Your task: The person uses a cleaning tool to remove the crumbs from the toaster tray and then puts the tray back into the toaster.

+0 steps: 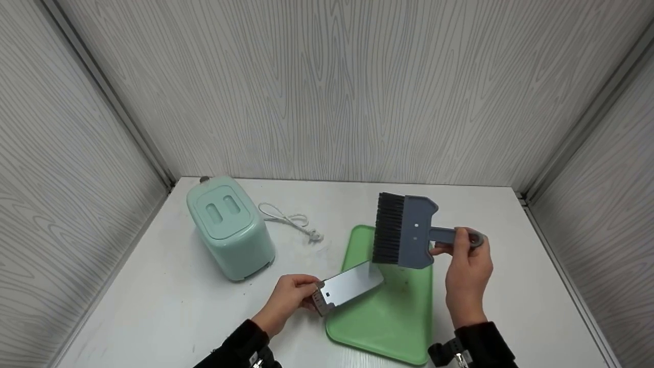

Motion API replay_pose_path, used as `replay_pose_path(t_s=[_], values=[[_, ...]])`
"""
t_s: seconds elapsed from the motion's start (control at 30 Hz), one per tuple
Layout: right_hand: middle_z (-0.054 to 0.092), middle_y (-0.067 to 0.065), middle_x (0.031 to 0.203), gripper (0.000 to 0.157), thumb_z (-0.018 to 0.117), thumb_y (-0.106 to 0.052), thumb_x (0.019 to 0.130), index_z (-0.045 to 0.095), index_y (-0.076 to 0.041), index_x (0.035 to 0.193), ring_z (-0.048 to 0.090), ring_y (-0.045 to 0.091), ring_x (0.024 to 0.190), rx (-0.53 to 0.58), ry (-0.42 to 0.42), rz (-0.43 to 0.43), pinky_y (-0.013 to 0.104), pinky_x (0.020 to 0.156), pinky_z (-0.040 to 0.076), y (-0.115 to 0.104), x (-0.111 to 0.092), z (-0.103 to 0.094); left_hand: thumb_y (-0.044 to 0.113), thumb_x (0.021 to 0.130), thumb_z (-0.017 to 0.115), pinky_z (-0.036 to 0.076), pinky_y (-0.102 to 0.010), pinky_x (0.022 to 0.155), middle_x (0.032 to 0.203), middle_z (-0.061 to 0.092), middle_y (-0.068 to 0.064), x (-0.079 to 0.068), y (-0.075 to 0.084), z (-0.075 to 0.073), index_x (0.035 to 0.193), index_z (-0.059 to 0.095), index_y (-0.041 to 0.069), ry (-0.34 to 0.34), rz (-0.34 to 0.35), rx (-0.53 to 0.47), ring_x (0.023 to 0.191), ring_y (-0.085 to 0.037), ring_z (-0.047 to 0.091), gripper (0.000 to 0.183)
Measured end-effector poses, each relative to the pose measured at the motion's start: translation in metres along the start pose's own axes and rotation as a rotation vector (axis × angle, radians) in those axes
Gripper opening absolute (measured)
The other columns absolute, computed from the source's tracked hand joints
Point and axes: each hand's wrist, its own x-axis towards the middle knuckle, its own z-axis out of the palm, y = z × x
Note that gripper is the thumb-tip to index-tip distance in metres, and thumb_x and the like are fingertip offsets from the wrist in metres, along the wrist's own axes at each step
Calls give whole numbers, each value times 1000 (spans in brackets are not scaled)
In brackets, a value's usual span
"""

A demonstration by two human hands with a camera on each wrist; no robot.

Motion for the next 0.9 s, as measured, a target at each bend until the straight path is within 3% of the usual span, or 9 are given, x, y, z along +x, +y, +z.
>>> replay_pose_path(t_s=[0.27,0.47,0.7,0.9], values=[[68,17,90,37,57,-30,106,56,4,121,70,23,68,46,-65,14,28,93,58,-8,-17,20,0,93,62,59,-31,58,90,76,-13,-1,-1,0,106,75,-6,1,11,-14,61,-12,64,19],[70,15,92,39,54,-31,107,54,4,124,70,22,69,24,-131,48,28,97,56,-10,-31,31,0,94,62,59,-32,57,90,76,-14,0,-1,1,105,75,-7,5,19,-19,61,-12,63,18],[70,12,95,42,51,-36,108,52,2,126,71,21,72,-52,-195,104,27,91,58,-8,-40,36,1,95,59,60,-35,60,89,76,-12,1,-2,0,108,75,-5,-11,8,-22,62,-13,64,21],[70,15,94,45,51,-39,108,53,2,126,70,22,72,-91,-243,126,29,91,59,-2,-46,39,0,94,59,59,-31,59,90,76,-12,1,-3,-1,108,74,-6,-15,6,-26,63,-13,64,21]])
